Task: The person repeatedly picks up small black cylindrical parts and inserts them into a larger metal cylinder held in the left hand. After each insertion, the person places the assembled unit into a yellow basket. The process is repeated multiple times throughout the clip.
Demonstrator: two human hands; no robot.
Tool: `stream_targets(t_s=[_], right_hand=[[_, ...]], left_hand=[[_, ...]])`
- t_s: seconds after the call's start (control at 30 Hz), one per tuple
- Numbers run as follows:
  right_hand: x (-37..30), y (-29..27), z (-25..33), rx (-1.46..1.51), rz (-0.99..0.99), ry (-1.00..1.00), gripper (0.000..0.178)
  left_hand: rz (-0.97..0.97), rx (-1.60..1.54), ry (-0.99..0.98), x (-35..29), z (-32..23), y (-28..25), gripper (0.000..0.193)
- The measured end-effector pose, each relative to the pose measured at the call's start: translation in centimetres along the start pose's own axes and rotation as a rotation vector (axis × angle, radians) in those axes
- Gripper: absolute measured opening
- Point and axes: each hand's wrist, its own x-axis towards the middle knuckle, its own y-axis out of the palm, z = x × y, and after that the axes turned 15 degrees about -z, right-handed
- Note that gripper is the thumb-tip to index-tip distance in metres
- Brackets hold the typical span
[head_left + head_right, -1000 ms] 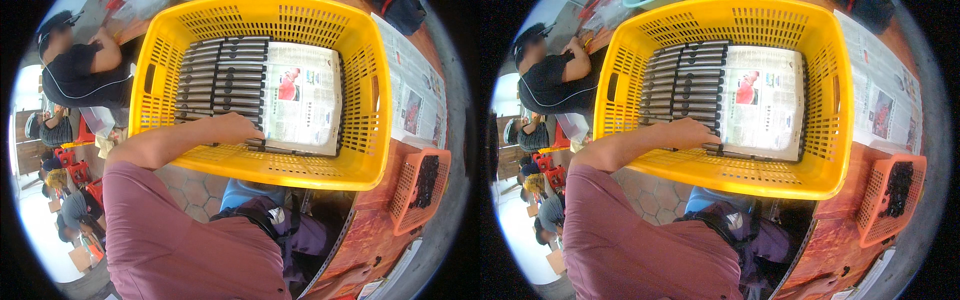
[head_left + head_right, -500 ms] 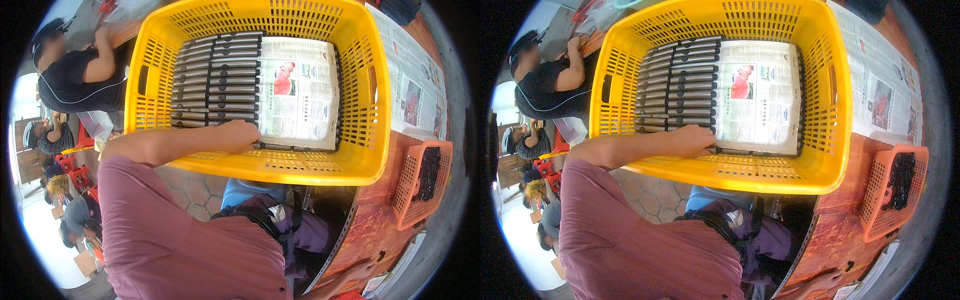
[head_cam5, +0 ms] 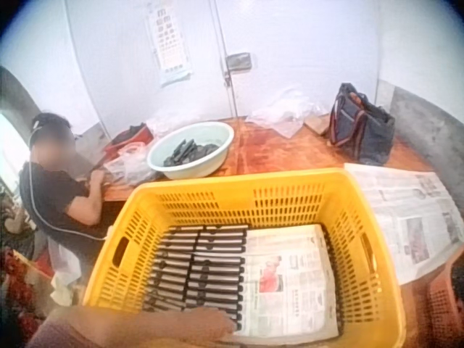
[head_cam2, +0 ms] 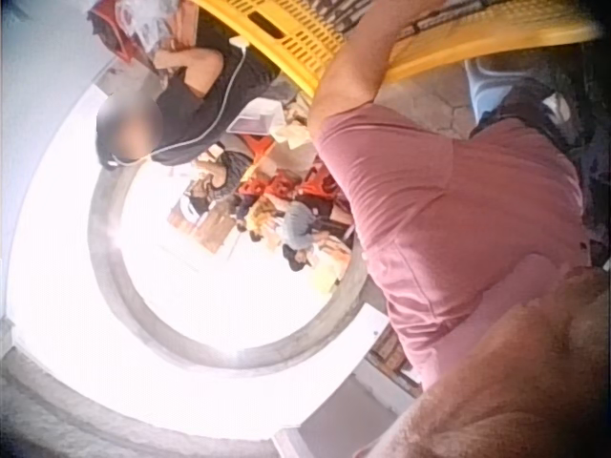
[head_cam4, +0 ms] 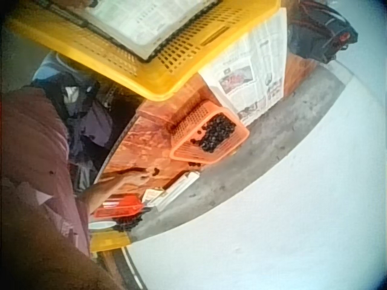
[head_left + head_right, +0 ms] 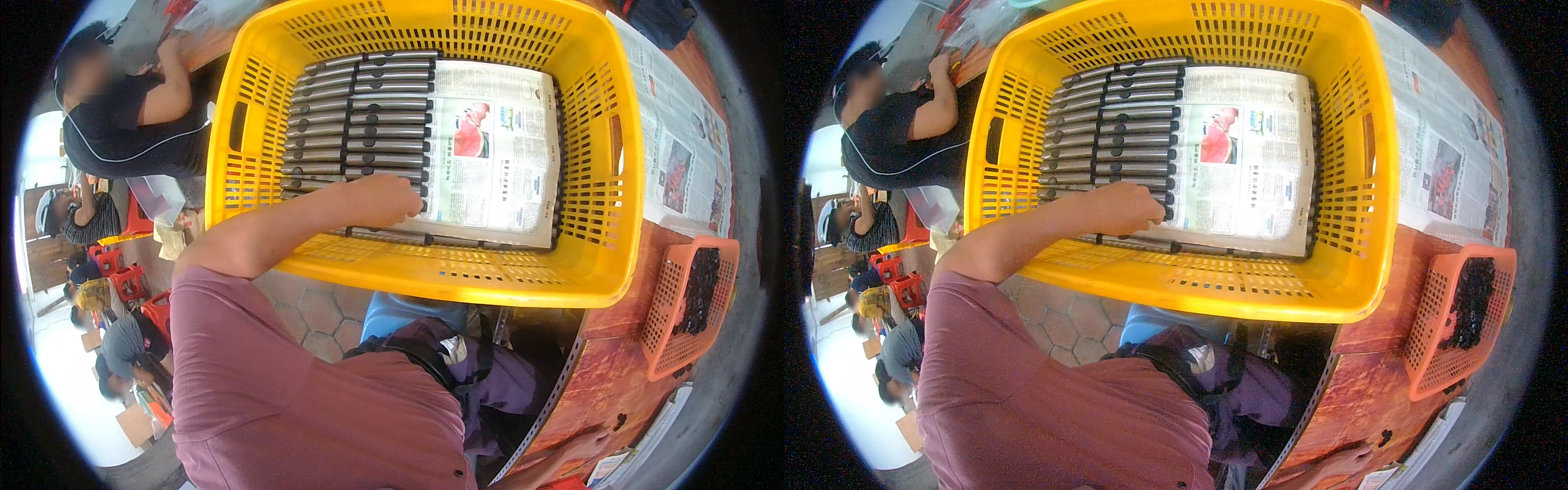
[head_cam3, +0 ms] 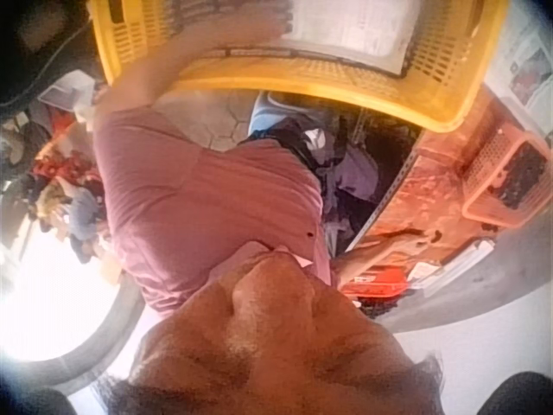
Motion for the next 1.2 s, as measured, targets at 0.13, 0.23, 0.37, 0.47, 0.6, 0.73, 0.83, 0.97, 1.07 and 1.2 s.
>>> stream_targets(t_s=[0.13,0.23,0.37,0.47,0.6,0.73,0.83,0.97,1.07,1.2], right_hand=[[-0.4,-0.2,0.8,-0.003,-0.042,-0.037,0.048],[-0.7,-0.4,1.6,0.005,-0.036,-0.008,0.048],[-0.1,-0.1,0.3,0.027,-0.016,-0.057,0.049],[0.1,-0.1,-0.4,-0.009,0.005,-0.063,0.046],[0.0,0.2,-0.5,0.073,-0.006,-0.032,0.047],[-0.7,-0.8,1.9,0.037,0.010,0.041,0.047],[-0.2,-0.3,-0.8,0.162,-0.006,0.025,0.046],[0.0,1.7,-4.7,0.221,-0.021,0.006,0.035],[-0.9,-0.3,-0.1,0.197,-0.022,-0.020,0.037],[-1.2,0.8,-1.9,0.269,-0.036,0.022,0.034]], left_hand=[[-0.075,-0.092,0.048,0.4,-0.4,-0.1,0.023],[-0.019,-0.095,0.097,0.2,-0.2,2.3,0.030],[0.054,-0.038,0.082,-0.4,-1.3,2.9,0.032],[0.116,-0.026,0.049,0.1,-1.5,3.1,0.040],[0.104,-0.024,0.006,0.3,-1.6,3.6,0.038],[0.105,-0.059,-0.015,0.2,-2.0,2.8,0.039],[0.137,-0.040,-0.004,0.5,-2.1,3.3,0.040],[0.163,-0.046,-0.001,0.8,-1.7,3.6,0.039],[0.167,-0.005,-0.038,0.3,-1.9,3.7,0.038],[0.057,-0.062,0.045,-0.3,-2.1,3.2,0.041]])
